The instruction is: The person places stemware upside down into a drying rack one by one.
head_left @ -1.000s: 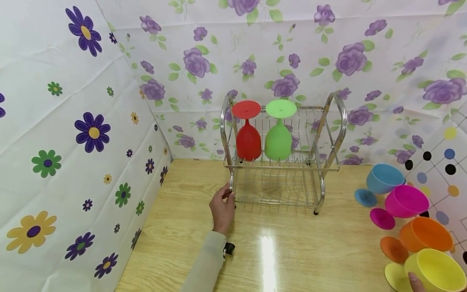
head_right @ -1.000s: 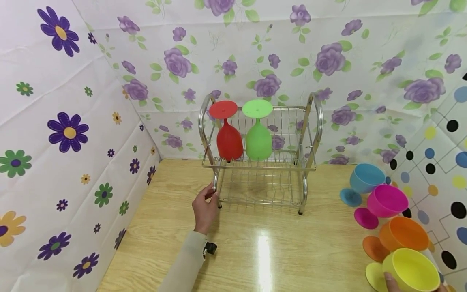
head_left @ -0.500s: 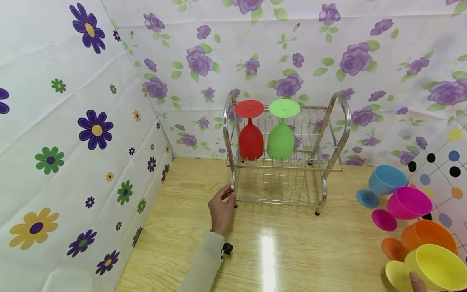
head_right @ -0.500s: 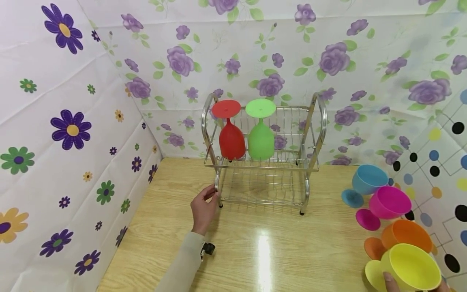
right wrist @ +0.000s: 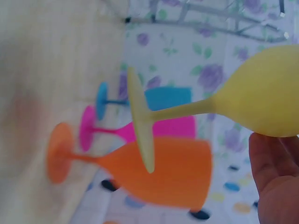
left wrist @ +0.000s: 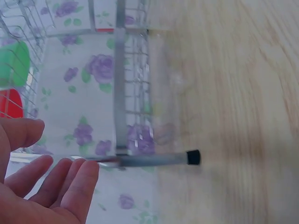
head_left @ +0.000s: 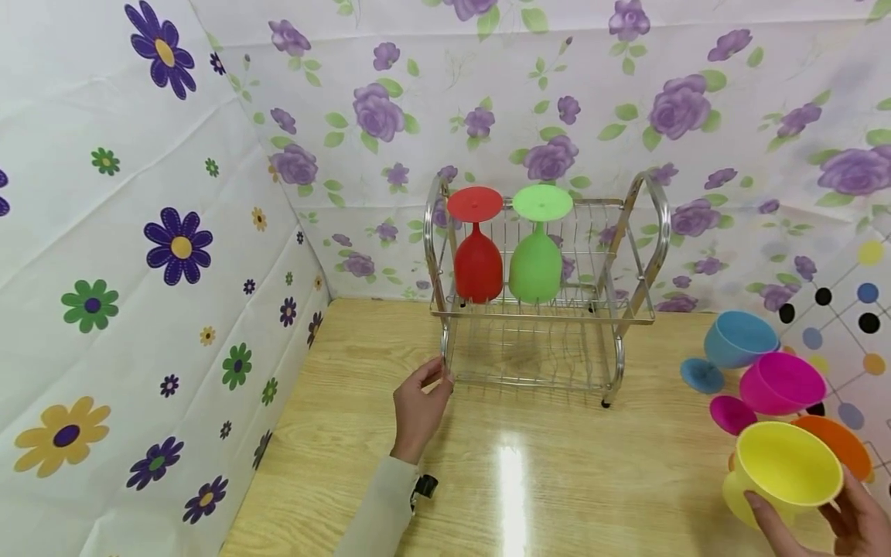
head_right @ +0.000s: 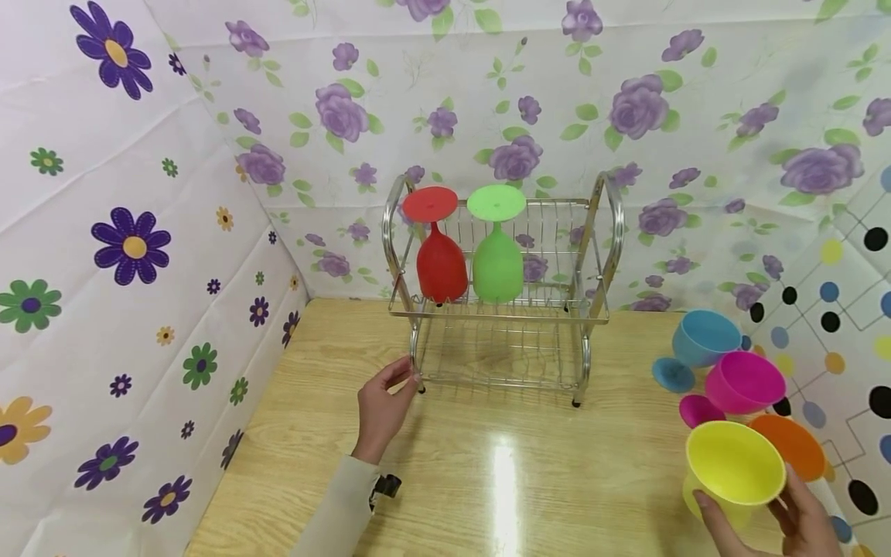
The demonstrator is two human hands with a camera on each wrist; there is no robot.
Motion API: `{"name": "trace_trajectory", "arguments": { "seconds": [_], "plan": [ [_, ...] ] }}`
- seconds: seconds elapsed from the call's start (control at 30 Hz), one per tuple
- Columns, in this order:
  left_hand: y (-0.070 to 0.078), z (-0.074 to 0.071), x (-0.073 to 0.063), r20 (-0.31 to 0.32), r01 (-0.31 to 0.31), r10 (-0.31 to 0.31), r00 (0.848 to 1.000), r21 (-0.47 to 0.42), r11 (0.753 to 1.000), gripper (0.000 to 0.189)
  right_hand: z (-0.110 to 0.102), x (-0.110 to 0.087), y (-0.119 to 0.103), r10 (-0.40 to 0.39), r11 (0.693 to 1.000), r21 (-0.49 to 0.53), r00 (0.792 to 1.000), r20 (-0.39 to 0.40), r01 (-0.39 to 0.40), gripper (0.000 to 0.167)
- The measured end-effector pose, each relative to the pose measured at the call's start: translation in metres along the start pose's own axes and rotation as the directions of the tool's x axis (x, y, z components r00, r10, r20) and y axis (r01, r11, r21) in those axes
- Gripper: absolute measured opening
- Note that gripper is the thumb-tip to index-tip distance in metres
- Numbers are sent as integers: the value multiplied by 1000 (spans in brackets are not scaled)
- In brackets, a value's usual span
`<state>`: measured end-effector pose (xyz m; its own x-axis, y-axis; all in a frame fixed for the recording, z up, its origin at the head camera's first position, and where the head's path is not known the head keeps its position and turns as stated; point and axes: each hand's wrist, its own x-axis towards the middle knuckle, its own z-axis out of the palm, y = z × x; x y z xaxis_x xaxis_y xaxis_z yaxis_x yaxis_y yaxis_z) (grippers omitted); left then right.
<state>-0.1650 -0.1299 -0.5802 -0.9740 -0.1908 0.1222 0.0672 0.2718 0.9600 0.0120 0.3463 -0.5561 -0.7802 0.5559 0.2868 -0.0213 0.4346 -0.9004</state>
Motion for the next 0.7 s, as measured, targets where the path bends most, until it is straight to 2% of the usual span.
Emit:
{"name": "trace_trajectory", "arguments": {
  "seconds": [0.03,0.07,0.13,0.2,0.27,0.33,0.47,0.6,0.7],
  "plan": [
    [2,0,-2,12,0,0,1000,0,1000,35,7,1,-16,62,982,-180,998,5,-60,90],
    [4,-1,-5,25,-2,2,1000,1,1000,35,15,0,-32,93,946,-310,995,-18,-94,90],
    [10,-1,-10,50,-16,16,999,0,1000,36,20,6,-48,10,946,-325,999,34,1,93],
    [16,-1,-16,81,-31,32,996,-15,999,37,24,9,-58,-100,931,-343,992,76,120,98],
    [23,0,-23,116,-48,50,992,-26,999,39,30,11,-64,-188,923,-326,979,79,203,103],
    [30,1,-31,152,-55,60,987,-37,998,40,34,16,-68,-261,905,-307,954,144,294,109],
    [42,4,-46,217,-51,63,974,-61,997,43,47,24,-80,-390,846,-257,870,301,467,113],
    [53,8,-59,281,-60,88,956,-107,992,46,62,28,-93,-491,759,-229,766,414,610,108],
    [62,13,-68,331,-78,125,935,-151,985,47,73,29,-102,-571,690,-156,664,482,707,98]
  ]
}}
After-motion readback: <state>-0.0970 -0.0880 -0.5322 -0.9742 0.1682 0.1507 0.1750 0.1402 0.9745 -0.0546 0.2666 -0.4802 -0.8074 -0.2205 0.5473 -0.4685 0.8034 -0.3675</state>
